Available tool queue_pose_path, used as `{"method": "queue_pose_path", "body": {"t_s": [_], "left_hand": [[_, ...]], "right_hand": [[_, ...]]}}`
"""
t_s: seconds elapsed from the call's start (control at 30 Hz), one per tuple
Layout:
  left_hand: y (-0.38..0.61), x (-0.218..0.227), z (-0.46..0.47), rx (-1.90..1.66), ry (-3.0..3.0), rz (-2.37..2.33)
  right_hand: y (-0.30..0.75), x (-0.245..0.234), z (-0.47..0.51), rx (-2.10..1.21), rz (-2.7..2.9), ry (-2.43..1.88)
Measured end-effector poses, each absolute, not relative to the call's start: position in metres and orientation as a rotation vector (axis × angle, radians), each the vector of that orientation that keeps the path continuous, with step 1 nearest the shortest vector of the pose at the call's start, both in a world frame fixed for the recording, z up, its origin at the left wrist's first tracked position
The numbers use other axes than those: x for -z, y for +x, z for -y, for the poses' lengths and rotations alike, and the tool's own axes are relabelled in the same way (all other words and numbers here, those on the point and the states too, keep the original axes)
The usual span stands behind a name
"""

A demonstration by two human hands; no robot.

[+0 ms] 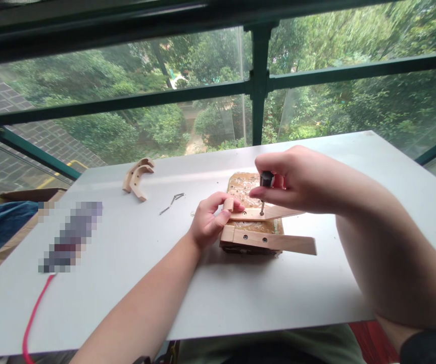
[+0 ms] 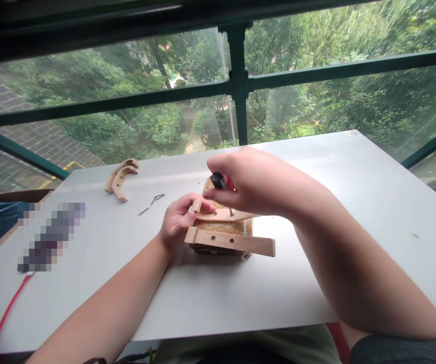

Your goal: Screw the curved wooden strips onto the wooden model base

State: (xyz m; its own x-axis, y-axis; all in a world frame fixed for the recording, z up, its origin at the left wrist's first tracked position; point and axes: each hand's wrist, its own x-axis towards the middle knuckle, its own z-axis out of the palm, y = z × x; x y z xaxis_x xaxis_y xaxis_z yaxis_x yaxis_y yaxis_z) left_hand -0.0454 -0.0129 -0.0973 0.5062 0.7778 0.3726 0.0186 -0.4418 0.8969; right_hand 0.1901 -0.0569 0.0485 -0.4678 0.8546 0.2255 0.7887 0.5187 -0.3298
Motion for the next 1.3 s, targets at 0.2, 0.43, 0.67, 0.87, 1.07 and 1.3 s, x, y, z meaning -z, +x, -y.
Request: {"method": "queue_pose_path", "body": {"t_s": [0.2, 0.43, 0.67, 0.87, 1.07, 1.3], "left_hand": [[-0.046, 0.098, 0.012, -1.023, 1.836, -0.672], [-0.048, 0.099, 0.011, -1.011, 1.877, -0.683], [-0.049, 0.100, 0.010, -1.000, 1.868, -0.684], [-0.048, 0.103, 0.010, -1.006, 1.834, -0.680], [-0.048, 0.099, 0.011, -0.997, 1.867, -0.678], [-0.047, 0.098, 0.011, -1.013, 1.860, -0.674]], "right_hand": [[0.191, -0.046, 0.054, -0.141, 2.337, -1.472], [0.193, -0.043, 0.052, -0.159, 2.329, -1.417], [0.188, -0.037, 0.053, -0.408, 2.341, -1.177], [0.185, -0.036, 0.055, -0.600, 2.424, -0.991], [0.187, -0.045, 0.059, -0.659, 2.418, -1.110], [0.189, -0.043, 0.060, -0.685, 2.352, -1.172]]}}
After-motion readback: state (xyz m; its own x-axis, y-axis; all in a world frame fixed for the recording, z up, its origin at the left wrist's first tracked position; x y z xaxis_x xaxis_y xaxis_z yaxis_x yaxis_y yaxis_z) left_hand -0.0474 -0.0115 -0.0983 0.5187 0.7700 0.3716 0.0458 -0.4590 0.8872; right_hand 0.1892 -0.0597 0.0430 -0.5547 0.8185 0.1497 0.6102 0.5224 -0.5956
